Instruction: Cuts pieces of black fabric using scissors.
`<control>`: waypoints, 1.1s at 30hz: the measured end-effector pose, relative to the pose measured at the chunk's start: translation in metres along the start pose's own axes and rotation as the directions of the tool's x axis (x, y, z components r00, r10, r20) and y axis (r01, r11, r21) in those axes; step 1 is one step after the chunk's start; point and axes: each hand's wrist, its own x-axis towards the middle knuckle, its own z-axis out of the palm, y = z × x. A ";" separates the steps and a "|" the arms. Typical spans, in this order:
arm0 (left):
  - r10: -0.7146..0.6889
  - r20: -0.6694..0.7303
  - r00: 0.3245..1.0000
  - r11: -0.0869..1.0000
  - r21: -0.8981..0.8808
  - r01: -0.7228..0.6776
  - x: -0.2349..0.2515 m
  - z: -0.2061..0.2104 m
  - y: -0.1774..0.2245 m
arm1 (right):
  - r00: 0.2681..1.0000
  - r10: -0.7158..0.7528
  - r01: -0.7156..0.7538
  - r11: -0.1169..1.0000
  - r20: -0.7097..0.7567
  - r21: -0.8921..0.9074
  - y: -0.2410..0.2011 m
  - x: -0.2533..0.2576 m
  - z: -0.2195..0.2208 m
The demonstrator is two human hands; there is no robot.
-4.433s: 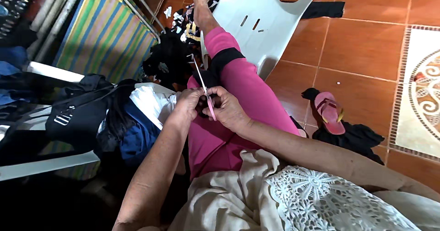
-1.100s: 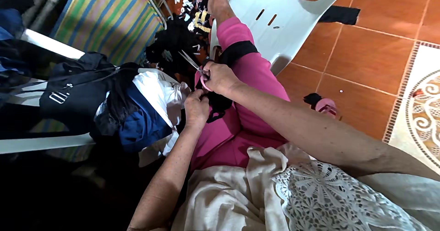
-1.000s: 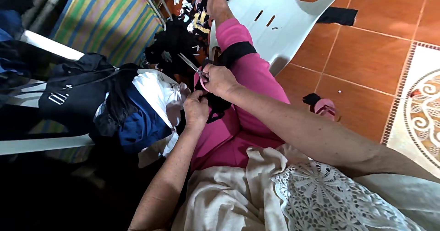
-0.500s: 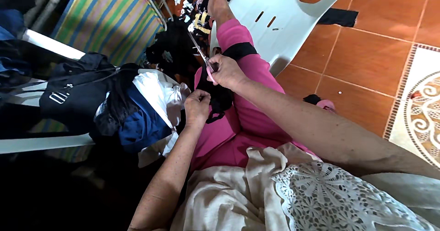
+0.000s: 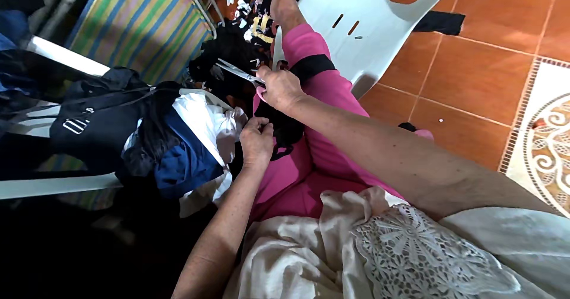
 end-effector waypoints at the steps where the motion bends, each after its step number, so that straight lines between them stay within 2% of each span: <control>1: -0.003 0.002 1.000 1.000 -0.005 0.003 0.000 0.000 0.000 | 1.000 0.026 -0.026 0.999 -0.007 0.039 0.001 0.002 -0.001; 5: 0.029 0.013 0.999 0.999 0.021 -0.030 0.001 -0.001 0.000 | 0.988 0.122 -0.090 0.954 -0.096 0.286 0.012 0.006 -0.006; 10: 0.061 0.014 0.998 0.993 0.097 -0.062 0.001 0.000 0.004 | 0.963 0.158 -0.029 0.865 -0.218 0.500 0.019 0.010 -0.020; 13: 0.041 -0.003 0.999 0.994 0.100 -0.040 -0.001 0.000 0.005 | 0.977 0.117 -0.019 0.881 -0.180 0.473 0.018 0.006 -0.027; 20: -0.031 0.007 0.999 0.992 0.120 0.030 0.001 -0.001 0.006 | 0.997 0.059 -0.068 0.978 0.048 0.198 0.010 -0.010 -0.003; 23: -0.027 0.020 0.999 0.988 0.156 0.023 0.000 -0.001 0.008 | 1.000 -0.013 0.013 0.998 0.011 0.057 0.004 -0.013 0.007; 25: -0.018 0.029 0.999 0.985 0.170 0.012 0.000 -0.001 0.008 | 0.999 -0.040 0.041 0.999 -0.003 0.027 0.002 -0.013 0.009; 29: -0.016 0.048 0.999 0.990 0.143 0.009 0.001 -0.003 0.006 | 0.997 0.074 -0.075 0.986 0.013 0.146 0.006 -0.010 0.004; 33: 0.008 0.042 0.999 0.994 0.104 -0.013 0.003 -0.002 0.004 | 0.986 0.152 -0.108 0.889 -0.064 0.444 0.016 -0.006 0.004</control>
